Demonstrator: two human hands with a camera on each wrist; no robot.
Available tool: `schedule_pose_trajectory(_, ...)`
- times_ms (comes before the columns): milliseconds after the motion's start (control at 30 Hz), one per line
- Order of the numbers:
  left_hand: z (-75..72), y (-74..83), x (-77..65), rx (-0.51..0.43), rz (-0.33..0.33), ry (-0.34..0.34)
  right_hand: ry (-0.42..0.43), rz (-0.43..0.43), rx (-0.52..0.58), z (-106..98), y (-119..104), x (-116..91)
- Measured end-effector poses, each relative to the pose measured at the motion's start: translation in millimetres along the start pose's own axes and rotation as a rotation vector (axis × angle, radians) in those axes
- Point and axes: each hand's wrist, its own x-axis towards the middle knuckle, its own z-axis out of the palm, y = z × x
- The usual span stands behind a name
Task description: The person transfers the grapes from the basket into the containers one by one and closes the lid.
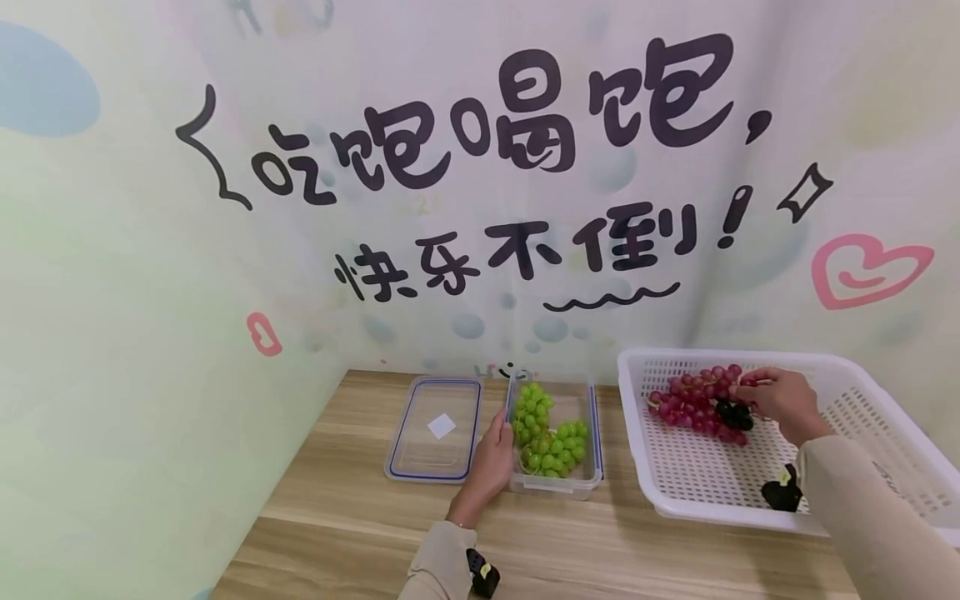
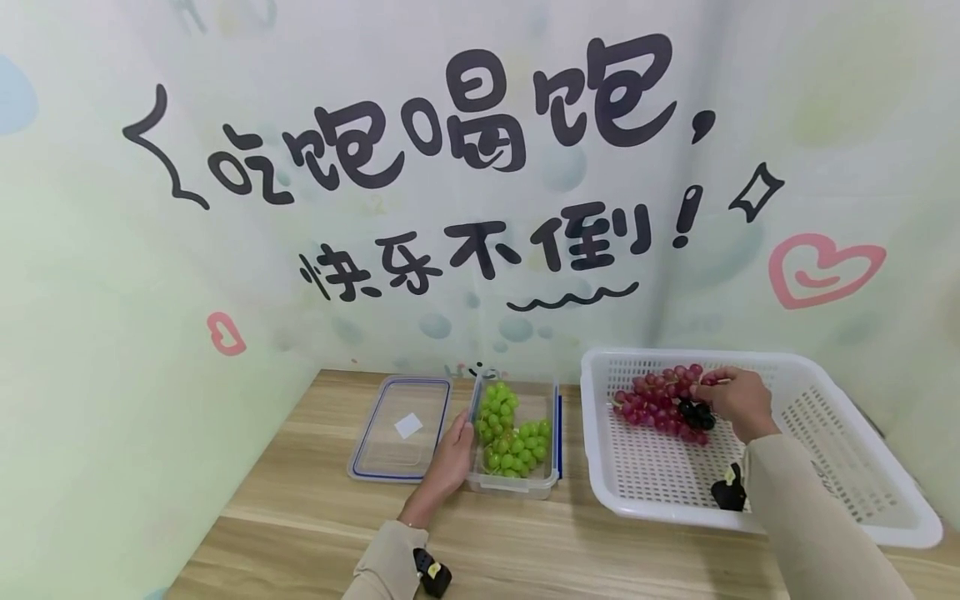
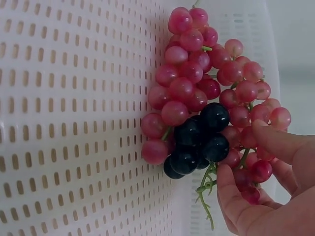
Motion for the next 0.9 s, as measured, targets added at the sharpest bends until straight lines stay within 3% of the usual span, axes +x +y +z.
schedule_pose_trajectory(500, -0.2, 2.1, -1.1, 0.017, 0.031, 0.010, 0.007, -0.060, 0.044, -6, -8, 0)
schedule_pose_trajectory(900, -0.8, 1.3, -1.3, 0.027, 0.020, 0.015, 0.024, -0.048, 0.051, -6, -14, -3)
